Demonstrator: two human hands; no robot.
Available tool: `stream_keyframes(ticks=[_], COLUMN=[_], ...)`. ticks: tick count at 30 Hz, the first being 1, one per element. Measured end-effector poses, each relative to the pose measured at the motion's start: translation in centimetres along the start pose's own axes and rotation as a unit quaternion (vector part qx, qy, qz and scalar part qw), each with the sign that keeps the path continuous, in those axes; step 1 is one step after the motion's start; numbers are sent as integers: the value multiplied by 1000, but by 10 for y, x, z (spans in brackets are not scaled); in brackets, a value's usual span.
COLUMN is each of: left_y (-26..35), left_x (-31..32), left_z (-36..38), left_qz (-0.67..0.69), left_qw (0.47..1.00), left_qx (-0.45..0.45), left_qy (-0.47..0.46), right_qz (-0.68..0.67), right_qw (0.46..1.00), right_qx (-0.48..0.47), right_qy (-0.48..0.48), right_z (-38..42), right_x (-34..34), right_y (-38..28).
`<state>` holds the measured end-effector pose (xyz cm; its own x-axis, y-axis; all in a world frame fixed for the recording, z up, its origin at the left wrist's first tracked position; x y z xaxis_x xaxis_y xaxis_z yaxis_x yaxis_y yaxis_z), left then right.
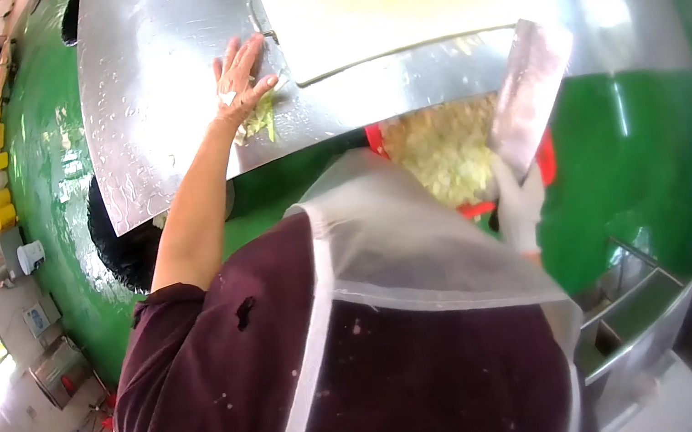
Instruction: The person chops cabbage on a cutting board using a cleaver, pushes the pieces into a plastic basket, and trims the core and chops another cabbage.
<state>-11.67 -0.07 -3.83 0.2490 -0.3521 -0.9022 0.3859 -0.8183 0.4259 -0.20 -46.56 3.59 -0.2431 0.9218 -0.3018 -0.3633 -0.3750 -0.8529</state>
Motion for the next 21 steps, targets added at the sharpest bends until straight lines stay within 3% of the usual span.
stream_keyframes(ticks=[2,6,9,17,20,21], left_y=[26,49,74,121,127,143], left_x=[1,-2,1,30,37,35], left_z=[16,70,79,72,71,77], left_qz=[107,102,-56,-106,-36,-50], left_qw=[990,988,991,981,995,987], left_qx=[85,119,121,40,26,78], left_qy=[-22,-13,0,155,92,133], right_qz=[-28,-58,-78,-112,-100,-105], right_qw=[999,998,995,986,984,983], right_qx=[-12,6,41,79,77,74], right_qy=[-9,1,35,90,126,129], right_z=[-5,7,13,24,33,39], right_x=[-8,-20,-38,-75,-90,-94], right_y=[17,28,47,86,91,90])
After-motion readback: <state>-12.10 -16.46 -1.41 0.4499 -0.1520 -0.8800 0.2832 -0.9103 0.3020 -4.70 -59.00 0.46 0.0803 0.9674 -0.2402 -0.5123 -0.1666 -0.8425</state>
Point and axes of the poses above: each hand's wrist, its own z-axis away from the middle knuckle, its own x-axis out of the palm, y = z × x, the point moved 10 cm from there along -z, towards the middle knuckle, and after that the axes turned 2 degrees about -z, right-handed, at the moved point
